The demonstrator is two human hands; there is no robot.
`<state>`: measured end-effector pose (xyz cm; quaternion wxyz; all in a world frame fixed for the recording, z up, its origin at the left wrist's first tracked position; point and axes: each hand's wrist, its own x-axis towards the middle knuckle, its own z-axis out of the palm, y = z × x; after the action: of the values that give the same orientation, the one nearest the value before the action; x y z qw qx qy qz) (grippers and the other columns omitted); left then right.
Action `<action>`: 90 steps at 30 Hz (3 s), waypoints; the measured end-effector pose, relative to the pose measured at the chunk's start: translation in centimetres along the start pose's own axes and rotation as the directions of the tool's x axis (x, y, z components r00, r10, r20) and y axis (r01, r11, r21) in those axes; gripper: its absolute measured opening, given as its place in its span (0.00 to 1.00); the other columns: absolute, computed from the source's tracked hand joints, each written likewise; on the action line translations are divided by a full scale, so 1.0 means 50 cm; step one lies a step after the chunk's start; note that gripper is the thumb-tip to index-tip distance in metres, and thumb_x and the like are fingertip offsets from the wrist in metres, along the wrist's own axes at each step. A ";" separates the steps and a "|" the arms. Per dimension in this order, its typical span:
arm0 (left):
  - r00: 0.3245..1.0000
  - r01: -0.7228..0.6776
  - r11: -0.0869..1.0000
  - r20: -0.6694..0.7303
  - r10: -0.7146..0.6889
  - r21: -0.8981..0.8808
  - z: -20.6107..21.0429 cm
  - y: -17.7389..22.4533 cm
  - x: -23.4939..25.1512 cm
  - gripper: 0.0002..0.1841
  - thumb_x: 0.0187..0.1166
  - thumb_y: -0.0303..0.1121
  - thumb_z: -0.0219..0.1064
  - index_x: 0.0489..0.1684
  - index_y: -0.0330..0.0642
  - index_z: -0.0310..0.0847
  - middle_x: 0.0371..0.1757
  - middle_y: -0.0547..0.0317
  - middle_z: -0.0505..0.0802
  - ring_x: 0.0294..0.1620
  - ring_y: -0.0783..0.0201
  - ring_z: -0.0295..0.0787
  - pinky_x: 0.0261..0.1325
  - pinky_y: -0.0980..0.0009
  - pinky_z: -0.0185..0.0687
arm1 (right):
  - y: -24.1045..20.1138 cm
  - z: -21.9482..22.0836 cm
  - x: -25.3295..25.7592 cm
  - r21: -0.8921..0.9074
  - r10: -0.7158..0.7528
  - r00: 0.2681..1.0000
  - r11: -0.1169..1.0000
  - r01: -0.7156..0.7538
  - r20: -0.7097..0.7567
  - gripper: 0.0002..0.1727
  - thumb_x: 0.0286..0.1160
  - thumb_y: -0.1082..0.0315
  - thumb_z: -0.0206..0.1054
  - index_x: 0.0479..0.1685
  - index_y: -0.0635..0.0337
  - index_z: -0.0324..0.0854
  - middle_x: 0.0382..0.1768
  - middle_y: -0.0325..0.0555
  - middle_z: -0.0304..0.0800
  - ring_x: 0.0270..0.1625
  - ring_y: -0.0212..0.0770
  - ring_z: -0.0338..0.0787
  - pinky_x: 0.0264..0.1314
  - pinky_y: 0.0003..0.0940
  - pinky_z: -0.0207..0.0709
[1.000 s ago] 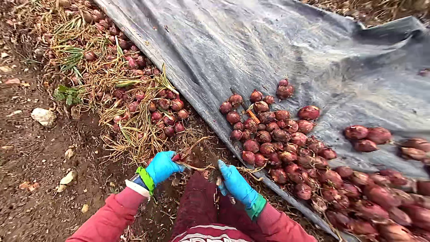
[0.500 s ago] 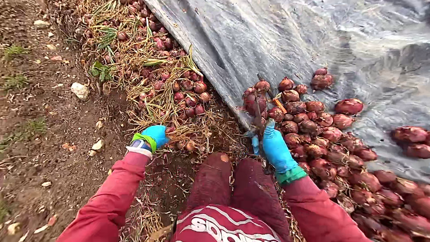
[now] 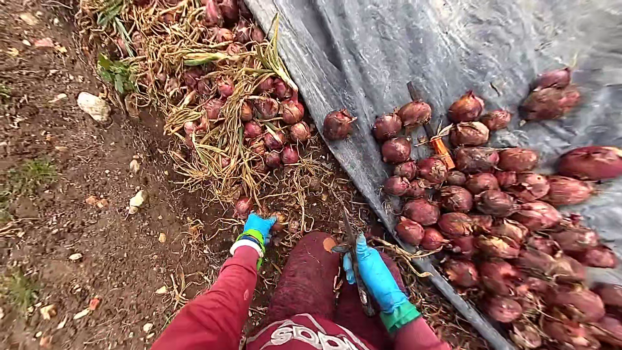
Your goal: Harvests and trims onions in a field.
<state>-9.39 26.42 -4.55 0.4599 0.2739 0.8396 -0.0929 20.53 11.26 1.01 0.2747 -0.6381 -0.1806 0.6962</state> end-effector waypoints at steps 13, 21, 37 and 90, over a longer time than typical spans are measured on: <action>0.950 -0.307 0.390 0.258 0.174 0.868 0.008 0.013 -0.096 0.26 0.80 0.52 0.67 0.52 0.33 0.90 0.62 0.36 0.92 0.67 0.38 0.88 0.68 0.31 0.79 | 0.024 -0.011 -0.109 0.079 -0.111 0.988 0.990 0.119 -0.107 0.48 0.89 0.32 0.29 0.31 0.65 0.83 0.21 0.52 0.88 0.20 0.48 0.89 0.24 0.41 0.87; 0.980 -0.177 0.975 0.113 0.162 0.133 0.081 -0.123 -0.011 0.31 0.88 0.60 0.57 0.57 0.37 0.88 0.45 0.47 0.97 0.43 0.52 0.98 0.53 0.50 0.94 | 0.097 -0.015 -0.193 0.143 -0.119 0.962 0.977 0.158 -0.246 0.49 0.89 0.32 0.26 0.33 0.67 0.82 0.22 0.56 0.88 0.22 0.52 0.89 0.26 0.47 0.88; 0.131 -0.872 -0.277 0.737 0.663 0.405 -0.149 0.152 -0.340 0.12 0.83 0.44 0.68 0.35 0.49 0.90 0.38 0.57 0.94 0.45 0.54 0.94 0.48 0.47 0.89 | -0.155 0.064 -0.047 -0.082 -0.398 0.907 0.908 0.411 0.135 0.53 0.70 0.15 0.33 0.33 0.57 0.84 0.18 0.45 0.85 0.17 0.41 0.85 0.21 0.40 0.84; 0.939 -0.337 0.939 0.097 0.330 0.066 -0.012 -0.169 -0.015 0.24 0.87 0.53 0.64 0.68 0.43 0.84 0.50 0.42 0.94 0.41 0.48 0.94 0.50 0.44 0.91 | 0.042 0.029 -0.111 0.020 -0.096 0.986 0.995 0.100 -0.135 0.52 0.87 0.32 0.19 0.32 0.65 0.81 0.19 0.53 0.86 0.20 0.50 0.89 0.25 0.45 0.88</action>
<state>-14.12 19.38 -4.39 0.4925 0.4267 0.7562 -0.0591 19.00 6.35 4.28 0.3286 -0.6700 -0.1835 0.6399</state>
